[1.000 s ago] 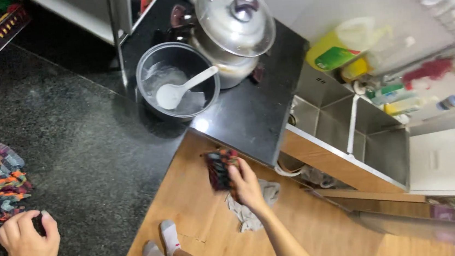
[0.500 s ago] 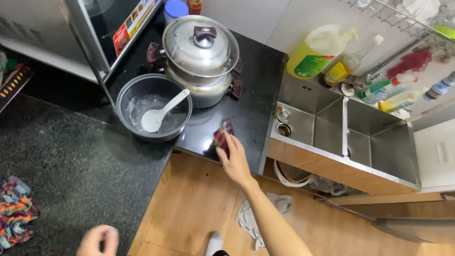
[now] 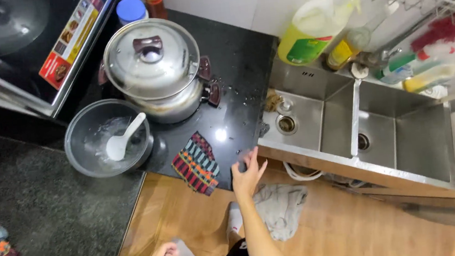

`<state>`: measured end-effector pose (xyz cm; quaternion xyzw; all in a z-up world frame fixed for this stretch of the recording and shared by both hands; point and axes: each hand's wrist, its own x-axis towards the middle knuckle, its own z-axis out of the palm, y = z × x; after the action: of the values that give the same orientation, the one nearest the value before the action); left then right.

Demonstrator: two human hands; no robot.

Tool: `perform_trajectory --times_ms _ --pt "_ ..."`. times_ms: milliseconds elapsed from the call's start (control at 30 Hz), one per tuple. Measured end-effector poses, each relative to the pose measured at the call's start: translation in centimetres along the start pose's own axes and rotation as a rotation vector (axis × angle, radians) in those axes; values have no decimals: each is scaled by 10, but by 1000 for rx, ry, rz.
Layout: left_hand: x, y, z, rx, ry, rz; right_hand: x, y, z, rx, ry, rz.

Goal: Cleaning a gas stove, washing a cloth in the sink, and folding it on a table.

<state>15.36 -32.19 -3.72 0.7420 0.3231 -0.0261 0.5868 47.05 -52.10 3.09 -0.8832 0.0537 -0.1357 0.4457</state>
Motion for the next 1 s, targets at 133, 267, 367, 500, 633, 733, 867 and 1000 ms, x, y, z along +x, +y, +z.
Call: perform_trajectory --times_ms 133,267,367,500,633,733,867,1000 --pt "18 13 1 195 -106 99 -3 -8 -20 53 82 -166" --pt "46 65 -12 65 -143 125 -42 -31 -14 -83 -109 -272" --pt "65 129 -41 58 -148 255 -60 -118 -2 -149 -305 -511" --pt "64 180 -76 121 -26 394 -57 -79 29 -325 -359 -564" --pt "74 160 -100 99 17 281 -4 -26 -3 -590 -338 -459" --pt "86 127 -90 62 67 227 63 -3 21 -728 -222 -325" --pt "94 120 -57 21 15 135 80 -34 76 -671 -117 -401" --pt "95 144 -34 28 -9 195 6 -77 69 -345 -442 -555"
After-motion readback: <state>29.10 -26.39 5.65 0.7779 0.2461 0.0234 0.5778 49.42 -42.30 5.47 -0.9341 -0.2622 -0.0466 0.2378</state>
